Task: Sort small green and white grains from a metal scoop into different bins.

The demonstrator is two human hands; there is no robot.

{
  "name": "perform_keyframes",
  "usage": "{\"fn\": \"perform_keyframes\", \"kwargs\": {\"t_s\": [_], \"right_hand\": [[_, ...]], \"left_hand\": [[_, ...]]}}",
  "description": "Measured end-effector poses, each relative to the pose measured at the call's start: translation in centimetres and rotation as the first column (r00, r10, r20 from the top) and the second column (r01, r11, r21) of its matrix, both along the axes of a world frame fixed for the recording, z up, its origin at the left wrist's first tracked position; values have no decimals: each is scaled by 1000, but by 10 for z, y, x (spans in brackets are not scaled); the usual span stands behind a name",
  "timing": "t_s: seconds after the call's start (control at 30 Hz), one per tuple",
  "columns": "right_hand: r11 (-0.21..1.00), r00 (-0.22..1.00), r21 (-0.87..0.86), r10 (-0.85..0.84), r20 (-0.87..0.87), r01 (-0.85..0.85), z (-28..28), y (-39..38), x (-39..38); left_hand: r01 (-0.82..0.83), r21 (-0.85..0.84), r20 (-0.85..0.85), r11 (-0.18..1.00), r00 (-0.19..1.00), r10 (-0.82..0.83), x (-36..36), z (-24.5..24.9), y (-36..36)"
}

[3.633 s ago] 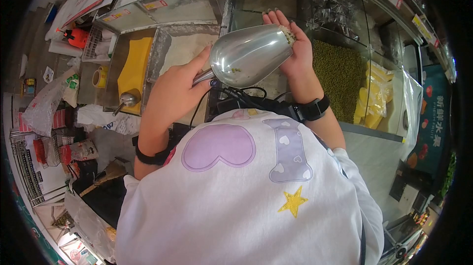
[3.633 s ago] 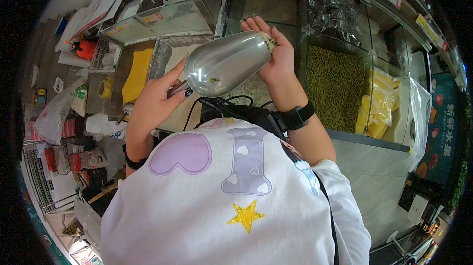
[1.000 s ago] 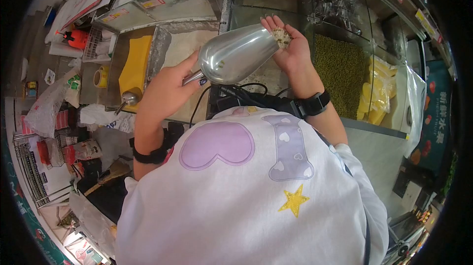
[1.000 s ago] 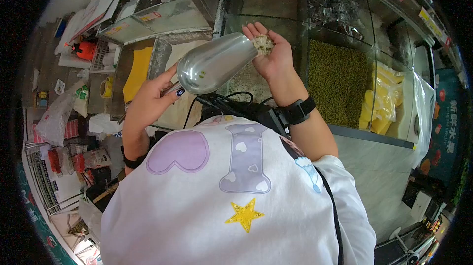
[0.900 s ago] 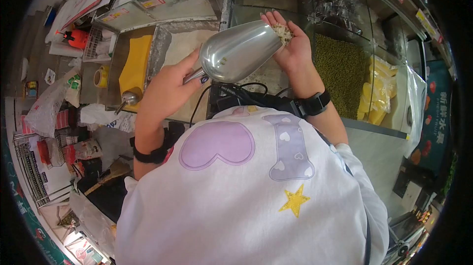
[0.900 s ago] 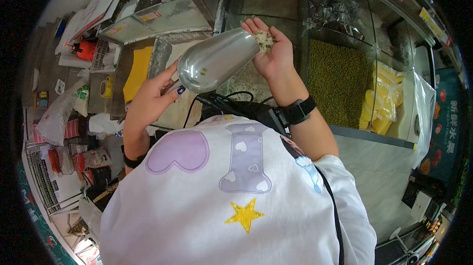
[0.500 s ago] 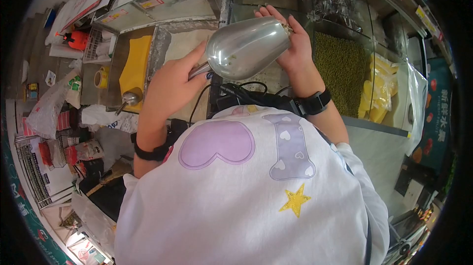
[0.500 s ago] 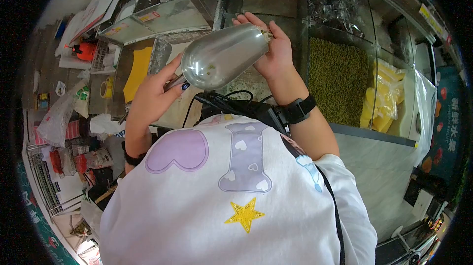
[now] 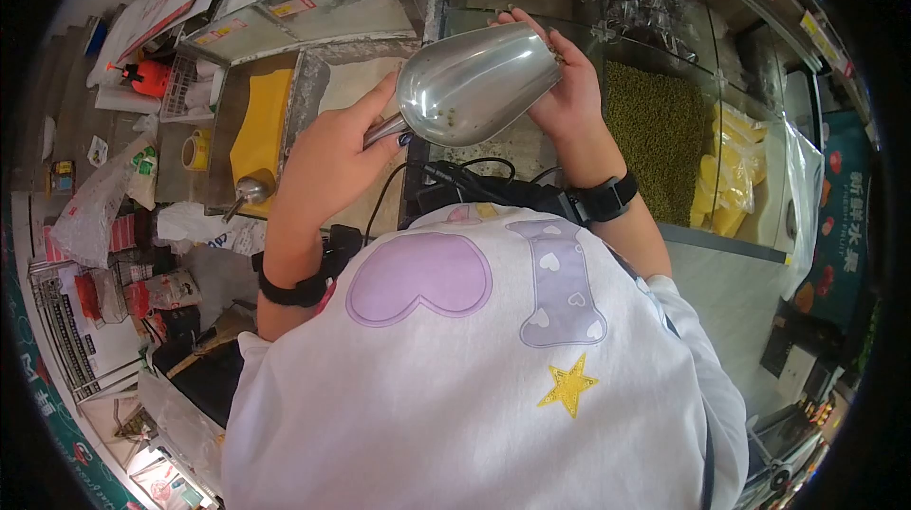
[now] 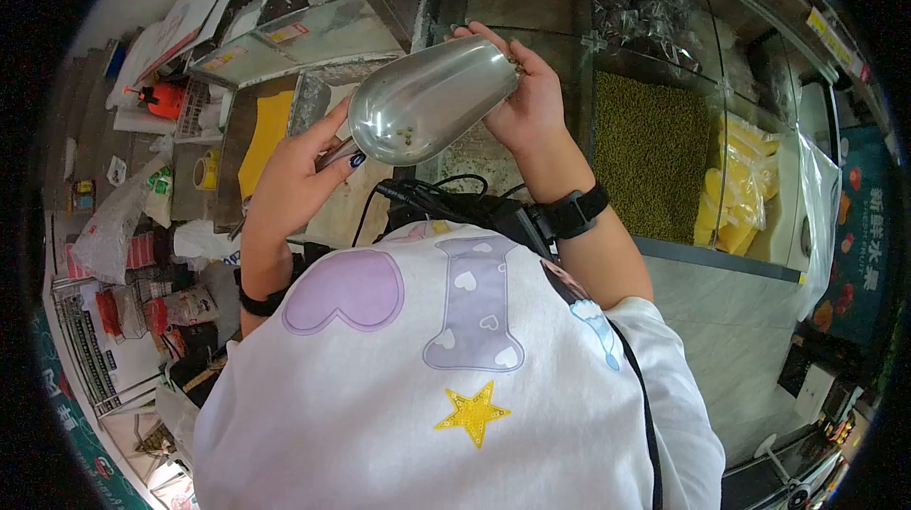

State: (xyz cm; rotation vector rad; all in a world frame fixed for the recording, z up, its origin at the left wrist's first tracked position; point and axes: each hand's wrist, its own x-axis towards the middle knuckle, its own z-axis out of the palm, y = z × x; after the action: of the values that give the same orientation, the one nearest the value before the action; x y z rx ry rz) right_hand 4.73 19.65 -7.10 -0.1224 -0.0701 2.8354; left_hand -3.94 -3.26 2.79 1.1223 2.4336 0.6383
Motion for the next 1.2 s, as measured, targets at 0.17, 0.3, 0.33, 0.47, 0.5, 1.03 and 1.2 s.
{"fn": "perform_keyframes", "kwargs": {"t_s": [0.17, 0.3, 0.33, 0.47, 0.5, 1.03, 1.2], "right_hand": [[999, 1000, 29, -17, -20, 18, -2, 1, -1], [998, 999, 45, -39, -4, 39, 1, -1, 0], [998, 999, 49, -40, -9, 41, 1, -1, 0], [999, 998, 38, -27, -57, 30, -2, 0, 0], [999, 998, 38, -27, -58, 29, -1, 0, 0], [998, 998, 51, -21, -56, 24, 0, -1, 0], [1000, 993, 28, 7, -117, -3, -4, 1, 1]], "left_hand": [[2, 31, 14, 1000, 1000, -2, 0, -2, -1], [-1, -5, -16, 1000, 1000, 1, 1, 2, 0], [2, 5, -9, 1000, 1000, -2, 1, 1, 0], [8, 31, -5, 999, 1000, -7, 1, -1, -1], [7, 32, -5, 999, 1000, -7, 2, -1, 0], [20, 60, -41, 998, 999, -18, 7, -2, 3], [16, -13, -21, 1000, 1000, -16, 7, 1, 4]]}}
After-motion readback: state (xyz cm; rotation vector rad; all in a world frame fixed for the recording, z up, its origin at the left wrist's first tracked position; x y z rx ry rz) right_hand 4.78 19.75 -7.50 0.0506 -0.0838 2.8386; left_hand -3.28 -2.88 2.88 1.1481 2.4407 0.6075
